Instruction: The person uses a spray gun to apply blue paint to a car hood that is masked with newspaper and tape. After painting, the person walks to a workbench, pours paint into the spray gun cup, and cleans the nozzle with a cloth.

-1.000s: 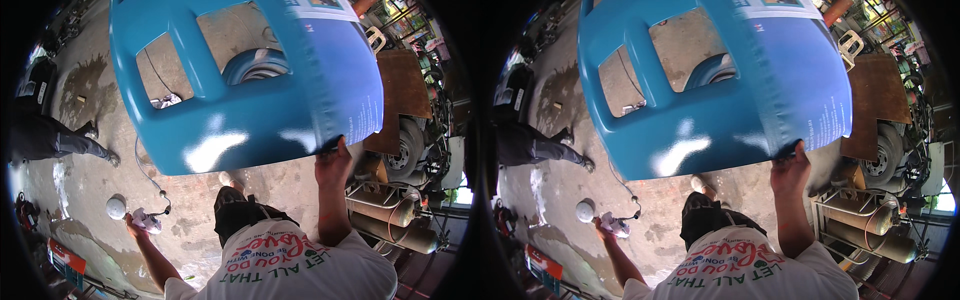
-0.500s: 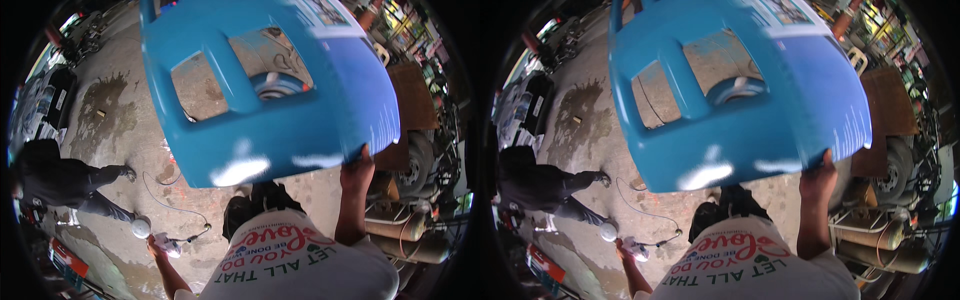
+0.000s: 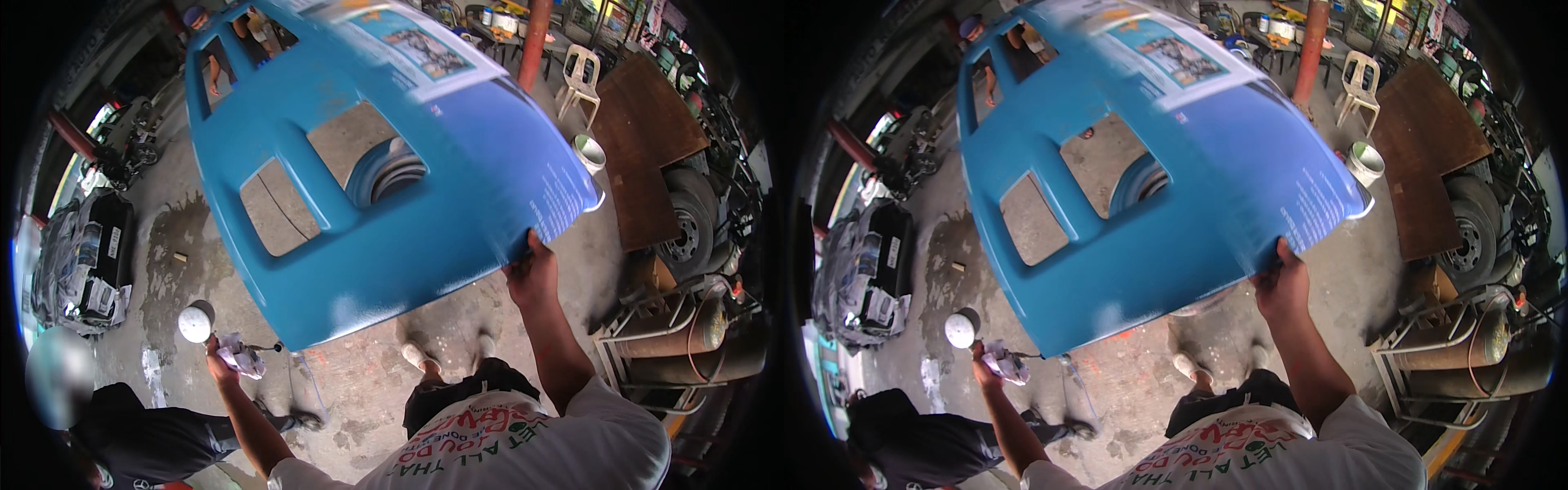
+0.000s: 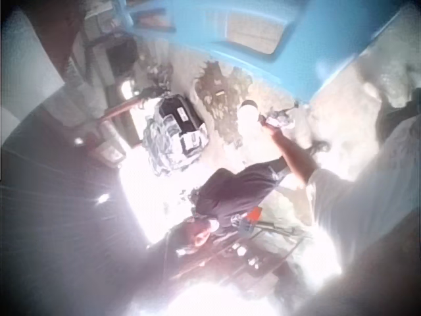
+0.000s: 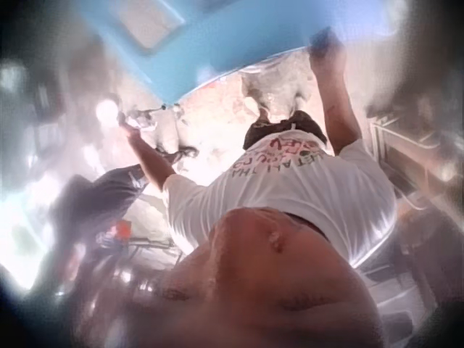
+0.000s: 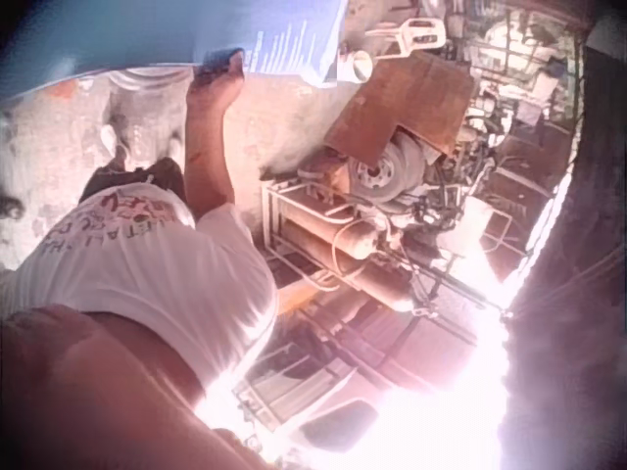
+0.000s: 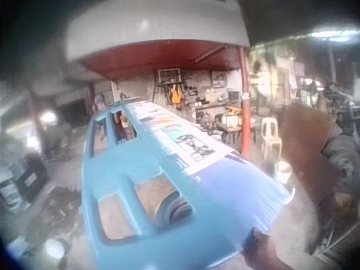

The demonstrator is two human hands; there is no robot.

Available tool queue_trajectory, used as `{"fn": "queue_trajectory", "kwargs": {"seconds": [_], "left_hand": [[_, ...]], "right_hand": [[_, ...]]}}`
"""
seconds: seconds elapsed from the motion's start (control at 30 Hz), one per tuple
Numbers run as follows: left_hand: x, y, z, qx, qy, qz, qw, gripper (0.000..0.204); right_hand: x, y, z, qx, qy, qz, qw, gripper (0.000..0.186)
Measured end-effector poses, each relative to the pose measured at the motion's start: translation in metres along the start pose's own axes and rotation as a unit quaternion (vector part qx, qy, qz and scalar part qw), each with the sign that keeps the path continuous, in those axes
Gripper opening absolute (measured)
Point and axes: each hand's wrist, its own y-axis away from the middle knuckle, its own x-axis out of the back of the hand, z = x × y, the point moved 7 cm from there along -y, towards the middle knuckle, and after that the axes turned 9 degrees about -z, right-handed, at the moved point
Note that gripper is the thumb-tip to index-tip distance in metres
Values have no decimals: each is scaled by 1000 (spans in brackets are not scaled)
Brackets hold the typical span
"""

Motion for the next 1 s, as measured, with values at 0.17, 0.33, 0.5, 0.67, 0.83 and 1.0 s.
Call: {"fn": "queue_trajectory", "kwargs": {"seconds": [0.17,0.33,0.5,0.67,0.83,1.0], "left_hand": [[2,118,-30,-3,3,85,996,17],[27,233,-22,24,61,126,990,21],[34,319,18,51,74,195,977,14],[-2,402,65,83,53,211,972,18],[-5,468,95,132,109,199,965,23],[-29,488,141,135,97,238,957,21]], "right_hand": [[93,22,14,-37,-65,-2,997,36],[86,51,-14,-84,-71,25,994,37],[57,76,-38,-145,-67,74,984,37],[38,118,-64,-174,-55,143,973,37],[15,193,-106,-176,-24,194,965,35],[3,245,-137,-177,-12,197,964,42]]}}
